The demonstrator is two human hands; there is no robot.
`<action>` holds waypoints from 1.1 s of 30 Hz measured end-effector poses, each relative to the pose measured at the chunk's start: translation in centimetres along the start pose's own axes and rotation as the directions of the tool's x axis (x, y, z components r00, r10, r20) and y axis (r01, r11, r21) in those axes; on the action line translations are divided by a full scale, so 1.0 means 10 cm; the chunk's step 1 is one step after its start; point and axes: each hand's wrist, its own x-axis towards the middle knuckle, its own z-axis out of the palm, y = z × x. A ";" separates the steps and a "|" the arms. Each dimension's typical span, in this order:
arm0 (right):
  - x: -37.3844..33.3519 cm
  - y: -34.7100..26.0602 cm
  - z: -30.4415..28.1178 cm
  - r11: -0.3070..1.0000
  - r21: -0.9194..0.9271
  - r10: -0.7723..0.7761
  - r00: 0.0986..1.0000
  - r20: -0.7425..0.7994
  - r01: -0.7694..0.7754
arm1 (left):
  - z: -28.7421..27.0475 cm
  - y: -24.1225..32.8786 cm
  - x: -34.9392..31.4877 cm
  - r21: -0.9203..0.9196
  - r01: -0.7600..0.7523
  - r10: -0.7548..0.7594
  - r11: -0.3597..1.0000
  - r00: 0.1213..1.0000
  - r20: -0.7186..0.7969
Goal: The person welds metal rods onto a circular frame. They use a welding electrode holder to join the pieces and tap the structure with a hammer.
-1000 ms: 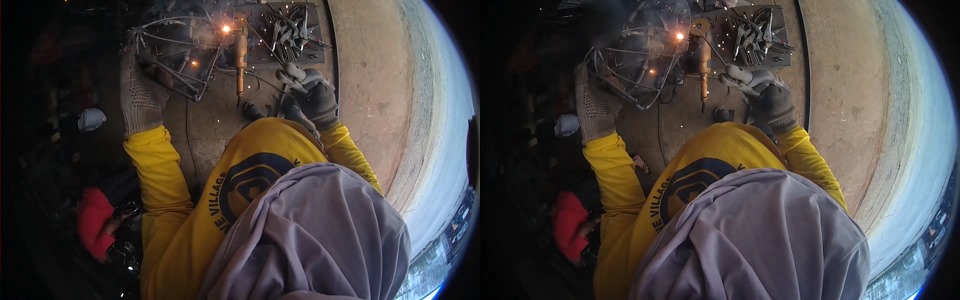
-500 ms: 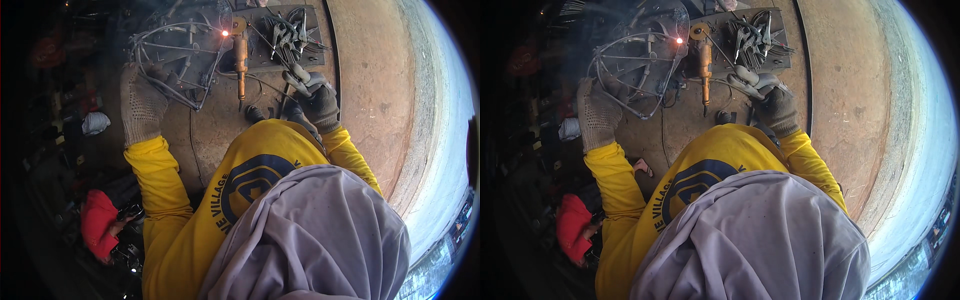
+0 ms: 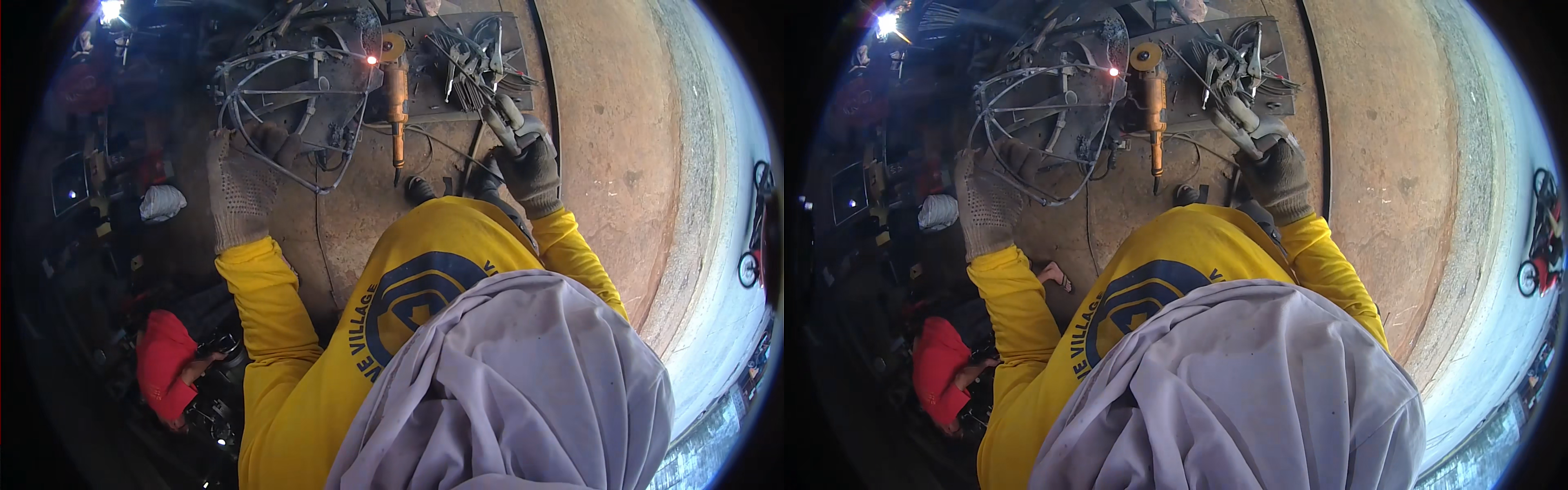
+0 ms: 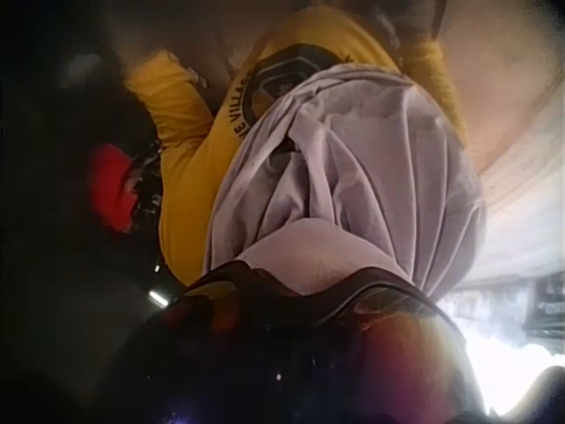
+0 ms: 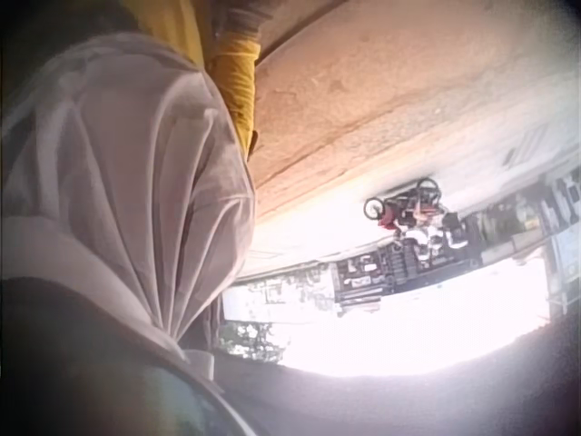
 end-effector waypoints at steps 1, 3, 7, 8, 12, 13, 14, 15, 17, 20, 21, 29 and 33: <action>0.00 0.02 -0.01 1.000 0.001 0.000 1.000 0.000 0.000 | 0.01 -0.01 0.01 0.001 -0.001 0.001 1.000 1.000 0.000; -0.02 0.05 -0.01 0.999 -0.015 -0.028 0.999 0.039 0.028 | 0.05 -0.03 0.01 0.039 -0.070 0.070 0.997 0.998 0.010; -0.03 0.06 -0.01 0.999 0.021 -0.029 0.999 0.021 0.029 | 0.18 -0.05 -0.02 0.090 -0.120 0.130 0.989 0.984 -0.122; -0.04 0.06 -0.01 0.999 -0.031 -0.027 0.999 0.034 0.028 | 0.18 -0.04 -0.01 0.097 -0.108 0.119 0.989 0.985 -0.124; -0.05 0.06 -0.01 0.999 -0.044 -0.011 0.999 0.031 0.013 | 0.18 -0.04 -0.02 0.104 -0.116 0.127 0.988 0.986 -0.109; -0.05 0.07 -0.01 0.999 -0.039 -0.012 0.999 0.031 0.013 | 0.19 -0.05 -0.04 0.107 -0.119 0.131 0.987 0.985 -0.110; -0.05 0.07 -0.01 0.998 0.063 0.006 1.000 -0.007 -0.005 | 0.21 -0.07 -0.07 0.120 -0.129 0.139 0.984 0.987 -0.084; -0.04 0.06 0.01 0.985 0.171 0.027 0.999 -0.043 -0.019 | 0.21 -0.05 -0.10 0.136 -0.143 0.152 0.980 0.987 -0.060; -0.03 0.01 0.02 0.995 0.092 0.051 0.997 -0.055 -0.046 | 0.11 -0.03 -0.07 0.155 -0.130 0.134 0.979 0.991 -0.016; -0.03 0.09 0.01 0.999 -0.032 -0.017 1.000 -0.004 0.017 | 0.13 0.00 -0.10 0.128 -0.088 0.088 0.988 0.996 0.004; -0.03 0.11 0.01 0.997 -0.065 -0.036 0.999 0.010 0.037 | 0.16 0.00 -0.11 0.089 -0.061 0.063 0.994 0.998 -0.021; -0.07 0.17 0.05 0.986 -0.025 0.162 0.987 0.010 -0.162 | -0.08 -0.13 -0.03 0.016 -0.036 0.035 0.999 0.998 0.057; 0.15 0.17 -0.07 0.723 0.381 0.579 0.806 0.121 -0.576 | -0.05 -0.23 -0.09 0.060 -0.154 0.151 0.986 0.987 0.057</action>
